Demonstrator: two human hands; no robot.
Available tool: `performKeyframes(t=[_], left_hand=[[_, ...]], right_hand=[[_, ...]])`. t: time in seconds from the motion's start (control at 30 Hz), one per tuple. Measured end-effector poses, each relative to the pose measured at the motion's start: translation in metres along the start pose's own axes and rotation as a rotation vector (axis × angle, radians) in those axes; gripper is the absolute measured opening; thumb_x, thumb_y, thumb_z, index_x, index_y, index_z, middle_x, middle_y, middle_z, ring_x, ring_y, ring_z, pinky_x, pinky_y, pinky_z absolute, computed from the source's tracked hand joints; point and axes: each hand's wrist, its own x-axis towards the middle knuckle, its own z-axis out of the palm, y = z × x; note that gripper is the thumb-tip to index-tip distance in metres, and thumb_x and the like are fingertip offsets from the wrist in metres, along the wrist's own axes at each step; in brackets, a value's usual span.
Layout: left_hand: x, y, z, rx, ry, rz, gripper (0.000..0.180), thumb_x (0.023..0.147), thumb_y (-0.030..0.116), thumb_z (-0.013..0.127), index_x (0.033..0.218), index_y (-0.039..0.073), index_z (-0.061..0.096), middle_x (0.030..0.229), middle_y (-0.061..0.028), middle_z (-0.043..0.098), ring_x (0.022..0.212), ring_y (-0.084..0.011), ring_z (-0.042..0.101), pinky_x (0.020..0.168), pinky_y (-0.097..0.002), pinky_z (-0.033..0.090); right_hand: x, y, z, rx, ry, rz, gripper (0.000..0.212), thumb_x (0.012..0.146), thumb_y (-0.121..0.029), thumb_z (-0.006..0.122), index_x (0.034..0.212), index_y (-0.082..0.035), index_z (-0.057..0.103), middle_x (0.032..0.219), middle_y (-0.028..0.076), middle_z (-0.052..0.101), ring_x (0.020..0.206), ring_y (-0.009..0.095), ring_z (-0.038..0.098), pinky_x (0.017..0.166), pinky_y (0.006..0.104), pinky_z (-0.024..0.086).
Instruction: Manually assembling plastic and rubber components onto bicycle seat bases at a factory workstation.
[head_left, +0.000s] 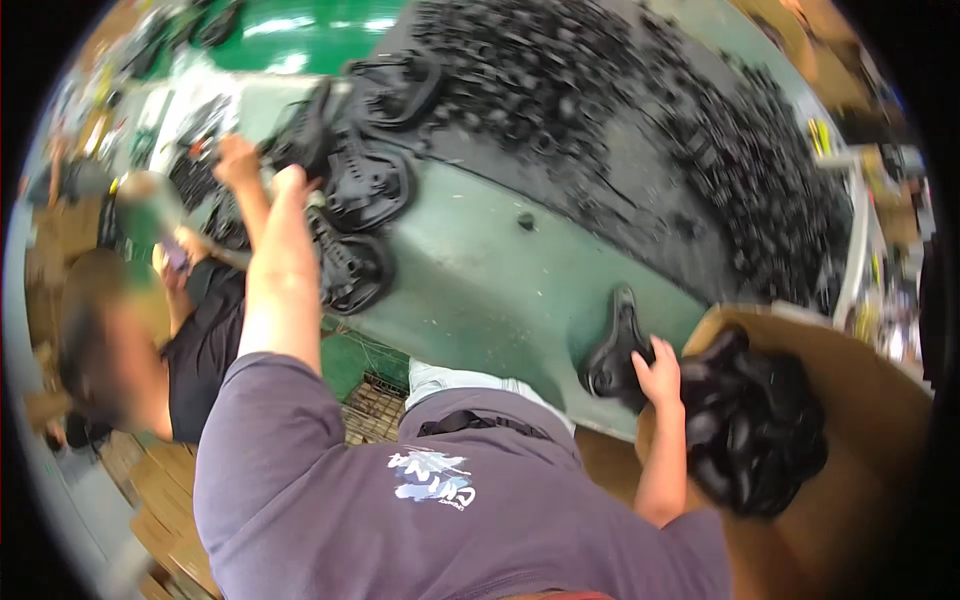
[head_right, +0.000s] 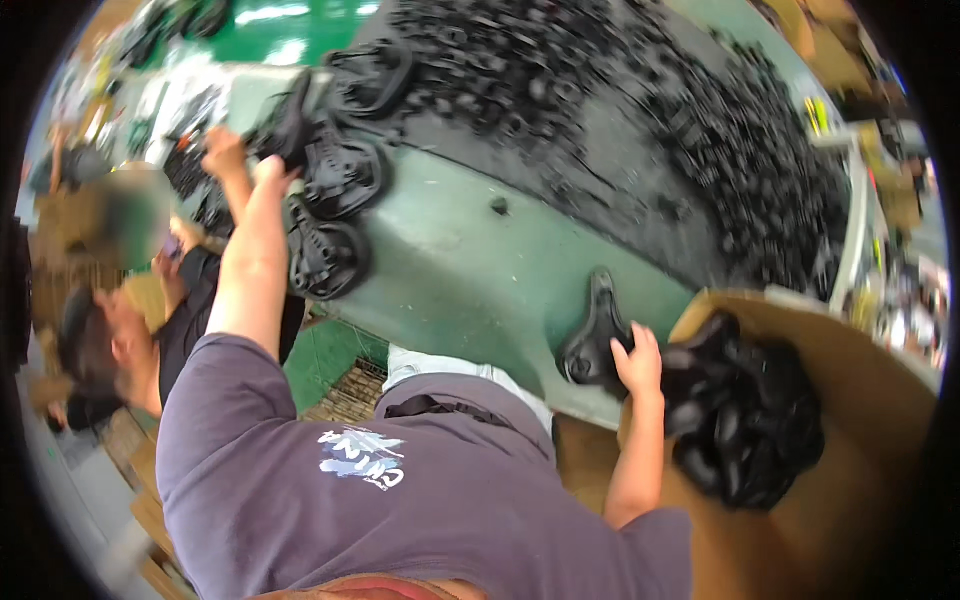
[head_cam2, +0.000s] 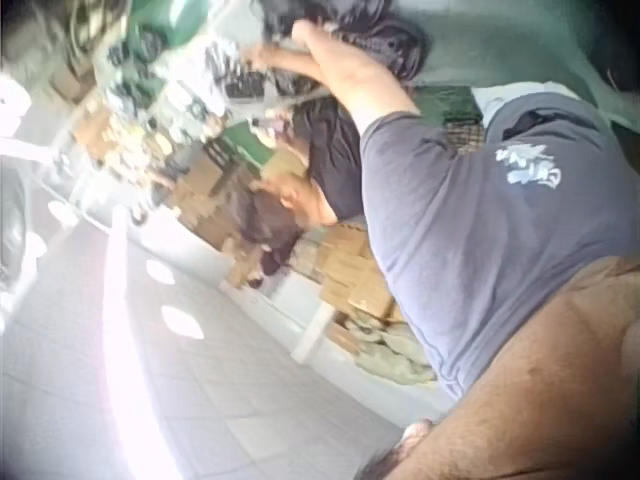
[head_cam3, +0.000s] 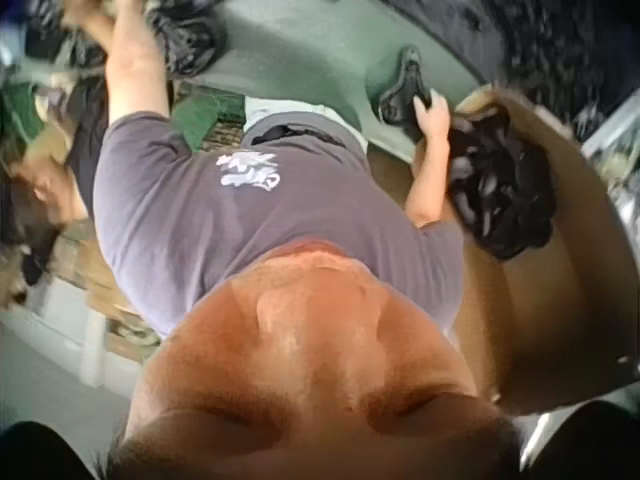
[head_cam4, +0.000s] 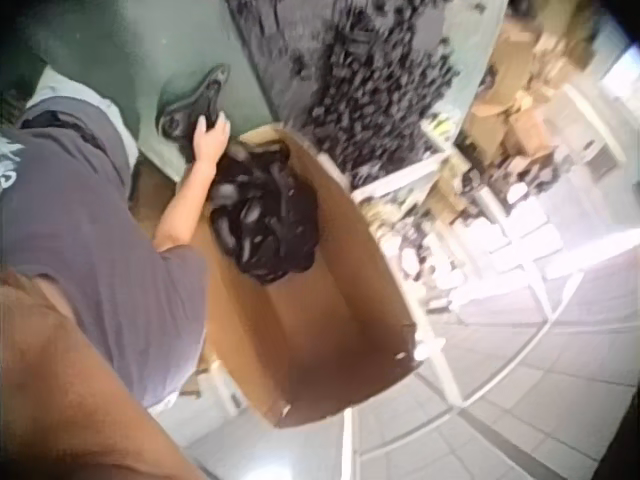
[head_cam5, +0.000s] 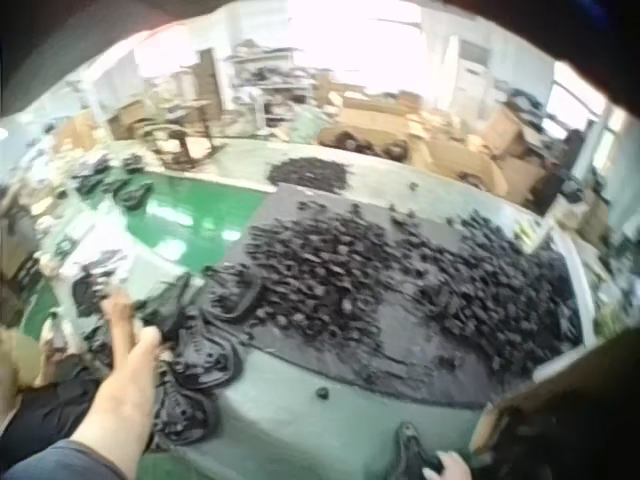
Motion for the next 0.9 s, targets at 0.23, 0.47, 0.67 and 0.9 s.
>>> performKeyframes(t=[0.23, 0.47, 0.67, 0.9], left_hand=[[0.056, 0.046, -0.023, -0.433, 0.204, -0.176, 0.042, 0.087, 0.034, 0.078, 0.106, -0.003, 0.072, 0.115, -0.0218, 0.074, 0.102, -0.0385, 0.072, 0.088, -0.047, 0.057], [-0.079, 0.17, -0.076, -1.077, 0.595, -0.605, 0.038, 0.096, 0.017, 0.064, 0.121, -0.01, 0.071, 0.128, -0.0223, 0.073, 0.11, -0.0336, 0.072, 0.097, -0.0422, 0.055], [-0.246, 0.348, -0.151, -1.08, 0.487, 0.5, 0.019, 0.094, 0.005, 0.073, 0.113, 0.005, 0.072, 0.107, -0.0108, 0.071, 0.099, -0.0257, 0.067, 0.093, -0.0372, 0.053], [-0.356, 0.445, -0.105, -0.778, -0.272, 0.826, 0.057, 0.099, 0.036, 0.072, 0.14, 0.0, 0.057, 0.124, -0.0218, 0.068, 0.116, -0.0424, 0.065, 0.099, -0.0513, 0.053]], right_hand=[[0.028, -0.036, 0.001, 0.111, -0.179, -0.016, 0.048, 0.096, -0.038, 0.073, 0.13, -0.005, 0.07, 0.123, 0.02, 0.072, 0.118, 0.041, 0.067, 0.102, 0.0494, 0.053], [0.054, -0.076, 0.022, 0.3, -0.036, -0.172, 0.037, 0.098, -0.034, 0.071, 0.116, -0.002, 0.074, 0.117, 0.022, 0.074, 0.109, 0.04, 0.071, 0.095, 0.048, 0.057], [0.184, -0.026, -0.05, 0.02, 0.622, 0.014, 0.041, 0.091, -0.018, 0.075, 0.13, -0.008, 0.069, 0.139, 0.019, 0.062, 0.121, 0.04, 0.066, 0.105, 0.0484, 0.054], [0.252, 0.018, -0.074, -0.149, 0.145, 0.089, 0.046, 0.093, -0.02, 0.076, 0.134, -0.01, 0.061, 0.153, 0.021, 0.053, 0.125, 0.046, 0.065, 0.108, 0.0513, 0.054]])
